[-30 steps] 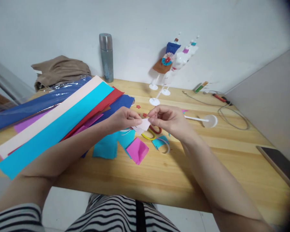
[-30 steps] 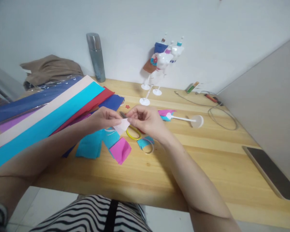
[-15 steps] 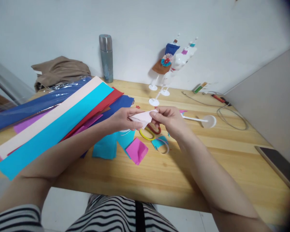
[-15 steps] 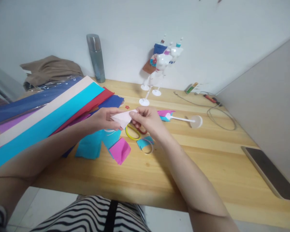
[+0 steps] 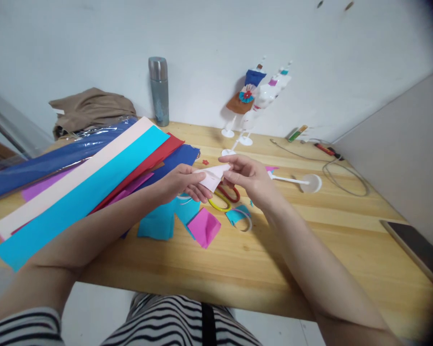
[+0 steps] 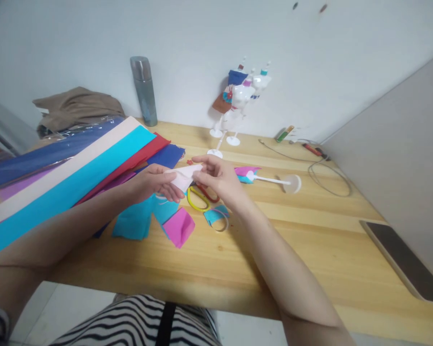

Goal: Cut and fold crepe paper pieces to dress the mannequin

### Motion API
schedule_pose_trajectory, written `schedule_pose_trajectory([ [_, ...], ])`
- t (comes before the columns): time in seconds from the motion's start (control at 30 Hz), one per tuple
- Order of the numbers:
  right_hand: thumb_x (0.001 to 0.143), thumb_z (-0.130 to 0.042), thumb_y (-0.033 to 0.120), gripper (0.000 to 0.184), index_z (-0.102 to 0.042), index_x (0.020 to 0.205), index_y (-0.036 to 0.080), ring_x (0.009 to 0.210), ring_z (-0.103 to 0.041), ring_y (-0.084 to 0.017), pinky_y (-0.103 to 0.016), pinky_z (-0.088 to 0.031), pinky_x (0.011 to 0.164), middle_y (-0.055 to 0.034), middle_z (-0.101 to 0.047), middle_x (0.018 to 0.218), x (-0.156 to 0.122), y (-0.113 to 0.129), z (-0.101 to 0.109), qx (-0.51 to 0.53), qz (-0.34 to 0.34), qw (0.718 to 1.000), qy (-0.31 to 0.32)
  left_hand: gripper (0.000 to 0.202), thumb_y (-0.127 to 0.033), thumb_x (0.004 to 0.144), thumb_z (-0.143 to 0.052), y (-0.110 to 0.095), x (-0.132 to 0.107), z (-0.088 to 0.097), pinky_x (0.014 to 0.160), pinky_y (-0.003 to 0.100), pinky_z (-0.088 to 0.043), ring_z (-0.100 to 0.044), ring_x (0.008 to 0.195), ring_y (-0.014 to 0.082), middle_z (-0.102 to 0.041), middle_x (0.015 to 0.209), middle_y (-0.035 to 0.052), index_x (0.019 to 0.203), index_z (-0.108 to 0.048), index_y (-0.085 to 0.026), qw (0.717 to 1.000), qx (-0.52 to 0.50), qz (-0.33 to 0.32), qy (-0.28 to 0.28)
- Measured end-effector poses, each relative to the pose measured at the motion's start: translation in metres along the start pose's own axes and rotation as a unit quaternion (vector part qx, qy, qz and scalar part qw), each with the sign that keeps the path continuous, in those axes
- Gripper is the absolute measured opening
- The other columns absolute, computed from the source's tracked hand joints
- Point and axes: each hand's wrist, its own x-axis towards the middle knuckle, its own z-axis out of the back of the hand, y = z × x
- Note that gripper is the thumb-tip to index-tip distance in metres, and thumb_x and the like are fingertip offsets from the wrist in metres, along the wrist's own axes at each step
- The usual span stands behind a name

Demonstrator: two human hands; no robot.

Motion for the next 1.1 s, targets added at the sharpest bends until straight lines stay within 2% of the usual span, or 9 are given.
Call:
schedule_pose_trajectory([
  [0.07, 0.07, -0.085, 0.043, 0.029, -0.068, 0.078, 0.021, 0.052, -0.053, -0.012, -0.027, -0.045, 0.052, 0.0026, -0.061, 0.06, 0.0, -0.001, 0.0, -0.028, -0.01, 0.999, -0.011, 0.048, -0.056, 0.075, -0.081, 0.001, 0.001, 0.0, 0.058, 0.025, -0.058, -0.074, 0.062, 0.0183, -0.08, 0.081, 0.0183, 0.079, -0.074, -0.008, 1.0, 0.002, 0.01, 0.017],
  [0.13, 0.072, -0.084, 0.049, 0.035, -0.064, 0.067, 0.021, 0.05, -0.051, -0.011, -0.026, -0.044, 0.05, 0.0012, -0.06, 0.057, 0.0, -0.001, 0.0, -0.038, -0.025, 0.999, -0.023, 0.047, -0.055, 0.076, -0.081, 0.002, 0.001, -0.001, 0.058, 0.024, -0.058, -0.074, 0.062, 0.0177, -0.08, 0.083, 0.0182, 0.079, -0.073, -0.008, 1.0, 0.007, 0.008, 0.017],
  [0.3, 0.068, -0.086, 0.057, 0.044, -0.064, 0.06, 0.02, 0.048, -0.051, -0.009, -0.024, -0.041, 0.047, -0.0002, -0.062, 0.056, -0.001, 0.0, 0.0, -0.02, -0.033, 0.999, -0.026, 0.043, -0.042, 0.066, -0.091, 0.001, 0.003, -0.002, 0.055, 0.021, -0.055, -0.073, 0.063, 0.0159, -0.079, 0.081, 0.0119, 0.089, -0.073, -0.009, 0.998, 0.013, -0.035, -0.04],
  [0.4, 0.07, -0.085, 0.057, 0.046, -0.061, 0.057, 0.02, 0.043, -0.048, -0.009, -0.023, -0.037, 0.043, 0.0017, -0.058, 0.05, -0.003, 0.001, -0.002, -0.029, -0.039, 0.999, -0.005, 0.039, -0.04, 0.067, -0.09, 0.0, 0.003, -0.002, 0.053, 0.02, -0.053, -0.072, 0.06, 0.0152, -0.078, 0.075, 0.0099, 0.084, -0.073, -0.009, 0.998, -0.004, -0.044, -0.051],
  [0.47, 0.073, -0.083, 0.055, 0.044, -0.062, 0.059, 0.019, 0.041, -0.047, -0.009, -0.023, -0.035, 0.041, 0.0018, -0.058, 0.049, -0.004, 0.002, -0.003, -0.033, -0.045, 0.998, 0.002, 0.034, -0.037, 0.07, -0.088, -0.001, 0.002, -0.004, 0.051, 0.02, -0.052, -0.071, 0.056, 0.0147, -0.075, 0.069, 0.0082, 0.077, -0.071, -0.009, 0.997, -0.009, -0.043, -0.062],
  [0.57, 0.071, -0.085, 0.05, 0.037, -0.064, 0.067, 0.02, 0.044, -0.051, -0.009, -0.023, -0.039, 0.043, 0.0013, -0.062, 0.053, -0.004, 0.001, -0.003, -0.024, -0.041, 0.999, -0.002, 0.027, -0.031, 0.073, -0.084, -0.003, 0.001, -0.006, 0.049, 0.019, -0.052, -0.07, 0.054, 0.0146, -0.072, 0.063, 0.0062, 0.072, -0.068, -0.01, 0.996, -0.005, -0.042, -0.075],
  [0.7, 0.069, -0.086, 0.046, 0.033, -0.066, 0.075, 0.021, 0.047, -0.055, -0.011, -0.023, -0.042, 0.044, 0.0023, -0.063, 0.054, -0.002, -0.002, -0.003, -0.011, -0.037, 0.999, -0.012, 0.019, -0.026, 0.074, -0.08, -0.001, 0.002, -0.007, 0.05, 0.02, -0.053, -0.07, 0.054, 0.0149, -0.074, 0.066, 0.0065, 0.074, -0.069, -0.01, 0.996, -0.023, -0.045, -0.071],
  [0.93, 0.066, -0.089, 0.046, 0.035, -0.068, 0.074, 0.02, 0.042, -0.052, -0.009, -0.02, -0.04, 0.041, 0.0031, -0.063, 0.051, -0.001, -0.004, -0.003, 0.004, -0.034, 0.999, -0.009, 0.019, -0.019, 0.07, -0.077, 0.0, 0.003, -0.007, 0.051, 0.02, -0.053, -0.066, 0.054, 0.0121, -0.074, 0.07, 0.0051, 0.086, -0.075, -0.009, 0.993, -0.043, -0.065, -0.087],
  [1.1, 0.061, -0.093, 0.04, 0.032, -0.072, 0.076, 0.021, 0.047, -0.058, -0.01, -0.022, -0.048, 0.047, 0.0021, -0.067, 0.055, 0.0, -0.004, -0.001, 0.043, -0.032, 0.999, -0.005, 0.009, -0.015, 0.071, -0.073, 0.0, 0.003, -0.012, 0.051, 0.021, -0.056, -0.065, 0.056, 0.0111, -0.075, 0.073, 0.0054, 0.079, -0.072, -0.01, 0.989, -0.068, -0.071, -0.113],
])
